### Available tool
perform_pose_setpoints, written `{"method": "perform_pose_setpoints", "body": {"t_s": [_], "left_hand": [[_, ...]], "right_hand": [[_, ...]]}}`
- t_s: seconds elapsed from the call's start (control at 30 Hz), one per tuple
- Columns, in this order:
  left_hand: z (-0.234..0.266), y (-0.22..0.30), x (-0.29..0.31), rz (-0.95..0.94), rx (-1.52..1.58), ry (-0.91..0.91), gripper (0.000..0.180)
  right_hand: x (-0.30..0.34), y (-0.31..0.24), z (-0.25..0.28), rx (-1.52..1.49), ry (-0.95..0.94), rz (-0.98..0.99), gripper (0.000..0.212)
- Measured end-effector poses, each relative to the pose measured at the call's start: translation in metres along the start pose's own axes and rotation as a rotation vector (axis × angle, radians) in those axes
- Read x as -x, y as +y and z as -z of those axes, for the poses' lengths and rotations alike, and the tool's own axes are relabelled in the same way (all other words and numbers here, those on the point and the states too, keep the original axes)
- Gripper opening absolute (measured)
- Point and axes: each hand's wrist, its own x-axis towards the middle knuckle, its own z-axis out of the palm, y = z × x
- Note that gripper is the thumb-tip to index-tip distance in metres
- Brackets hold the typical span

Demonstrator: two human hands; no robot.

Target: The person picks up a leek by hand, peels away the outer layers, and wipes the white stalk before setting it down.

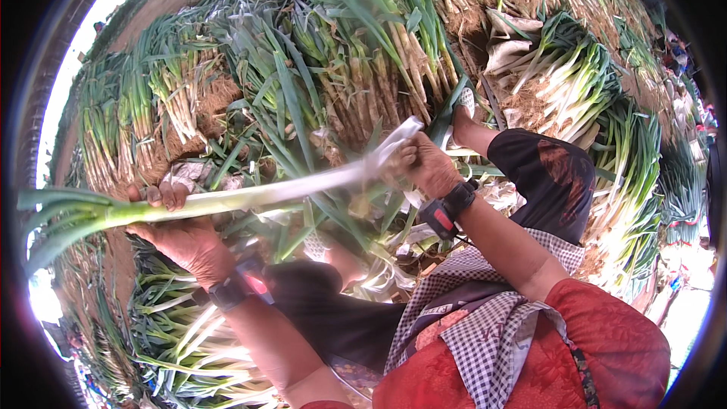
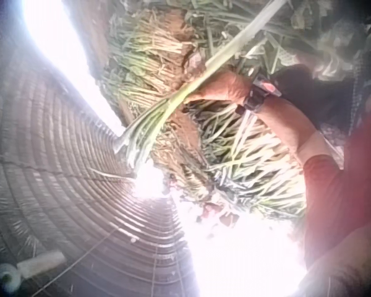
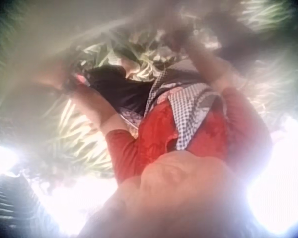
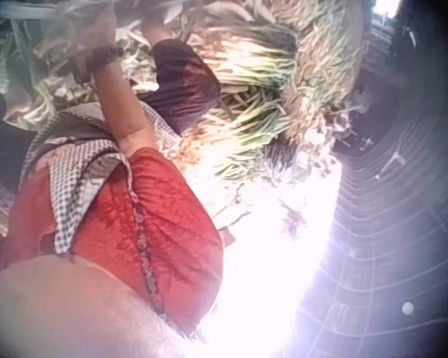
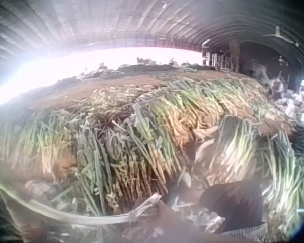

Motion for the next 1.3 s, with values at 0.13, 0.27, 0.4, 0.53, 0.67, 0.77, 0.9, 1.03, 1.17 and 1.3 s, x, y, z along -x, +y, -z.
{"method": "perform_pose_setpoints", "body": {"t_s": [0.13, 0.27, 0.4, 0.53, 0.67, 0.77, 0.9, 1.03, 1.17, 1.3], "left_hand": [[0.003, 0.000, 0.002, -0.029, -0.009, 0.064, 0.052], [0.003, 0.002, 0.002, 0.013, 0.025, 0.070, 0.051], [0.007, 0.004, -0.005, 0.033, 0.051, -0.060, 0.047], [0.018, 0.021, -0.008, 0.025, 0.043, -0.057, 0.045], [0.009, 0.014, -0.010, 0.170, 0.118, -0.143, 0.042], [0.000, 0.004, -0.007, 0.174, 0.135, -0.160, 0.041], [0.002, 0.009, -0.009, 0.192, 0.177, -0.162, 0.040], [0.010, 0.014, -0.007, 0.203, 0.224, -0.146, 0.038], [0.003, 0.008, -0.005, 0.200, 0.244, -0.111, 0.034], [0.007, 0.016, -0.007, 0.192, 0.240, -0.150, 0.032]], "right_hand": [[-0.008, -0.035, 0.038, -0.011, 0.228, 0.252, 0.016], [-0.007, -0.063, 0.038, 0.062, 0.327, 0.388, 0.014], [-0.006, -0.071, 0.029, 0.450, 0.359, 0.474, 0.009], [0.022, -0.047, -0.007, 2.468, 0.100, 0.936, 0.013], [0.039, 0.025, -0.054, 2.255, -0.681, 0.683, 0.022], [0.055, 0.059, -0.055, 2.191, -0.683, 0.523, 0.021], [0.057, 0.063, -0.043, 2.126, -0.641, 0.467, 0.019], [0.058, 0.067, -0.033, 2.017, -0.647, 0.476, 0.016], [0.054, 0.075, -0.030, 2.130, -0.616, 0.744, 0.011], [0.053, 0.051, -0.029, 1.160, 0.071, -0.046, 0.012]]}}
